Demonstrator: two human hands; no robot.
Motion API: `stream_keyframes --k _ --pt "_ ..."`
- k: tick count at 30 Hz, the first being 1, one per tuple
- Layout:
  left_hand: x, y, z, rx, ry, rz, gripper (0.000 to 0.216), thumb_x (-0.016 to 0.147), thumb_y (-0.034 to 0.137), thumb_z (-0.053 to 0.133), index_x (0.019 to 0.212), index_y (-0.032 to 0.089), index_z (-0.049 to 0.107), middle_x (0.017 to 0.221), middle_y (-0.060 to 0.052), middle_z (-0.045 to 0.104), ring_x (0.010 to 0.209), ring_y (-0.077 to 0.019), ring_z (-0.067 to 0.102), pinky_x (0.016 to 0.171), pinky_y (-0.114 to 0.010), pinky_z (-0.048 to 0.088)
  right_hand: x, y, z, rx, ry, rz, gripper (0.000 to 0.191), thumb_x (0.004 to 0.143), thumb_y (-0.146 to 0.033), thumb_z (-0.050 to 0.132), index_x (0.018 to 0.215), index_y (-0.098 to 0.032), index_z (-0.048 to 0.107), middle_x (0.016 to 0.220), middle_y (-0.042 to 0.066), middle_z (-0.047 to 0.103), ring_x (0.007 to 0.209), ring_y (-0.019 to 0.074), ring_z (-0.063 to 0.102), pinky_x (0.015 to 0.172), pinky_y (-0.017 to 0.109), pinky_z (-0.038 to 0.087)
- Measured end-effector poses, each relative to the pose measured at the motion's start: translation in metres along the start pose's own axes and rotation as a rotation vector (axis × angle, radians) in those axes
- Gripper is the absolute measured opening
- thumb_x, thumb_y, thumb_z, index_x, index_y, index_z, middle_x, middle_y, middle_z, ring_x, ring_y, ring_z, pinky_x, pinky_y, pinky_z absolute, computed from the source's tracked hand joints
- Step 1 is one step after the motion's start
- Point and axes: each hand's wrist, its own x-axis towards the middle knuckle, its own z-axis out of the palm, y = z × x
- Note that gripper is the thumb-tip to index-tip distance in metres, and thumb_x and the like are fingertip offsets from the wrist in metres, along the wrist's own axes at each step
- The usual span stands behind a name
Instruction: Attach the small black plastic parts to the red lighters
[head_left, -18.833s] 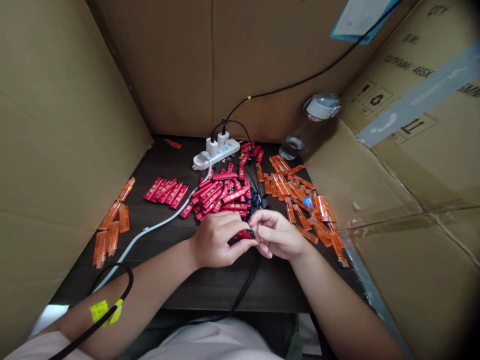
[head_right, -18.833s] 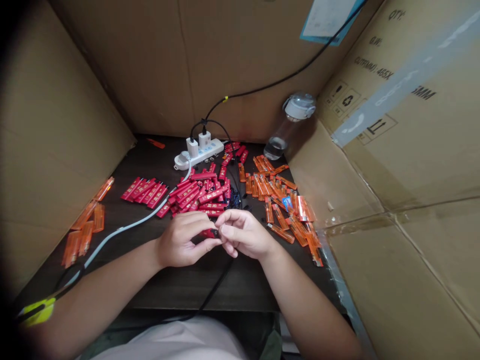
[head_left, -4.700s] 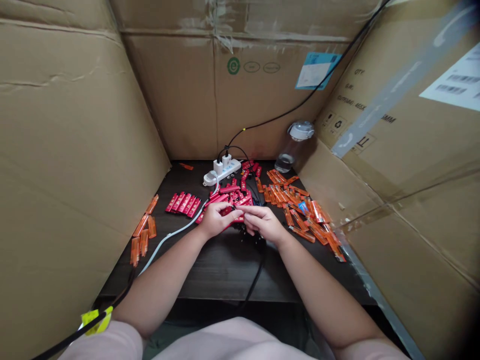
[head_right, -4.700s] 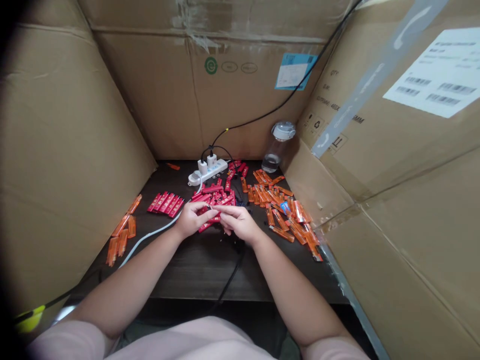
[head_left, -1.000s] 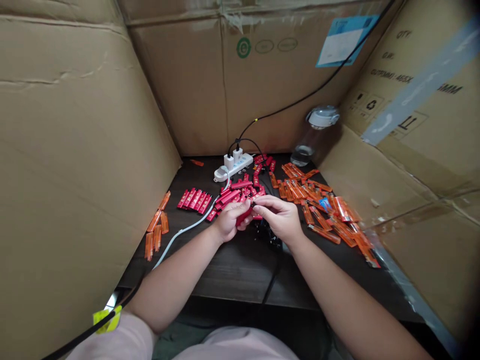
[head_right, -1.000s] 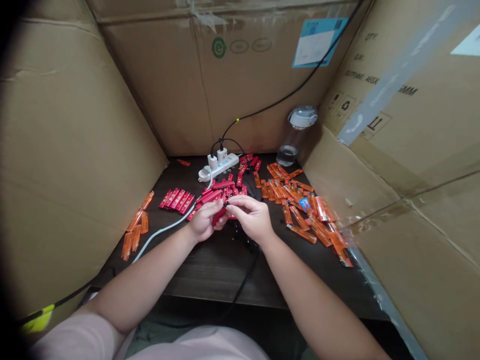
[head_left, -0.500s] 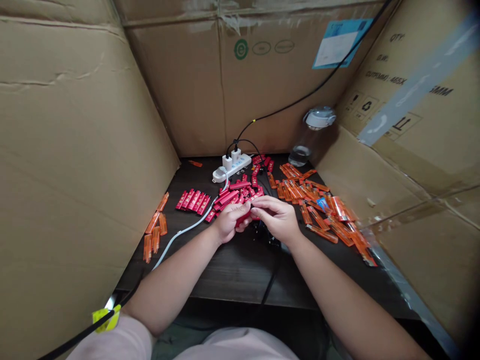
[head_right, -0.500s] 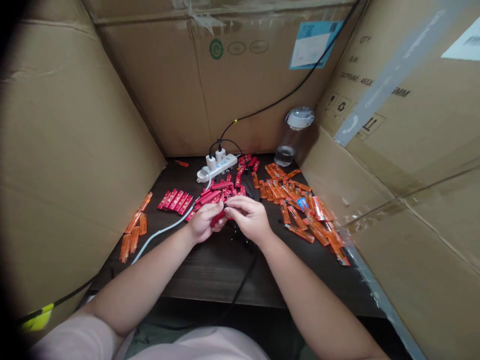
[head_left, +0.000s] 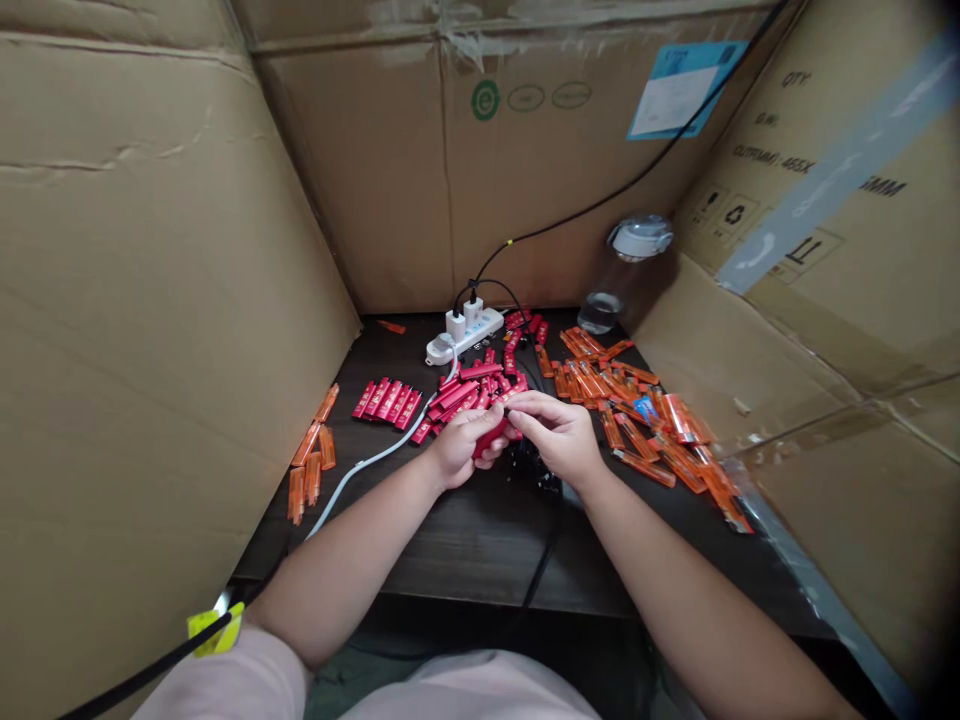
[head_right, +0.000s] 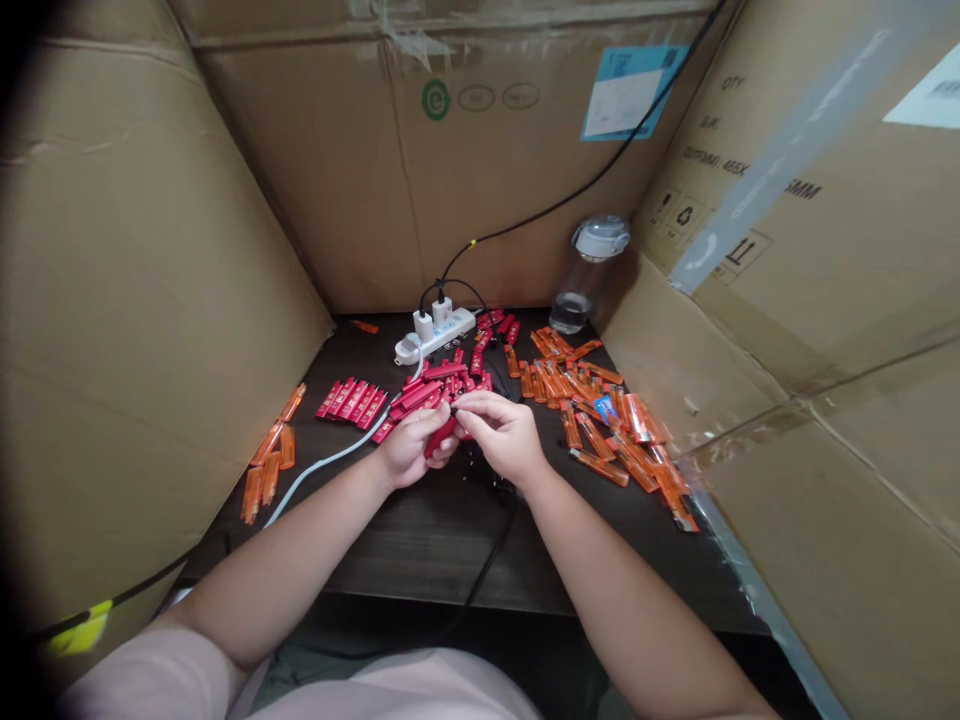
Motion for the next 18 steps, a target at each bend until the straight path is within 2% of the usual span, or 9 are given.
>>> stream_keyframes --k 4,11,14,18 --pt "-0.001 0.000 0.002 0.015 0.008 -0.002 0.050 0.076 0.062 0.060 0.077 0.011 0.060 0.054 0.004 0.042 0.041 -0.0039 0.033 0.038 -0.018 0.015 0.000 0.007 -0.001 0.115 0.001 0.084 0.014 0.075 -0.033 0.073 0.079 -0.019 0.075 0.087 0.006 0.071 0.060 0.0127 0.063 0.058 0.029 0.056" --pt "-0.001 0.000 0.002 0.010 0.010 -0.007 0.050 0.076 0.062 0.060 0.076 0.011 0.060 0.054 0.004 0.042 0.041 -0.0037 0.032 0.038 -0.018 0.015 0.000 0.013 -0.001 0.154 0.026 0.094 0.012 0.071 -0.031 0.077 0.073 -0.020 0.073 0.085 0.005 0.071 0.070 0.0160 0.066 0.060 0.029 0.056" --pt "0.000 0.000 0.002 0.005 0.010 -0.001 0.050 0.077 0.061 0.059 0.076 0.011 0.059 0.054 0.004 0.042 0.041 -0.0037 0.032 0.038 -0.017 0.015 0.001 0.011 -0.002 0.073 0.003 0.041 0.010 0.072 -0.029 0.076 0.072 -0.019 0.073 0.086 0.006 0.071 0.077 0.0179 0.067 0.063 0.030 0.057" --pt "0.000 0.000 0.004 -0.001 0.008 0.008 0.047 0.076 0.060 0.061 0.074 0.014 0.053 0.054 0.005 0.041 0.040 -0.0033 0.031 0.037 -0.016 0.014 -0.001 0.005 -0.005 -0.193 -0.003 -0.135 0.005 0.075 -0.025 0.072 0.076 -0.021 0.073 0.085 0.007 0.071 0.080 0.0198 0.068 0.075 0.035 0.057"
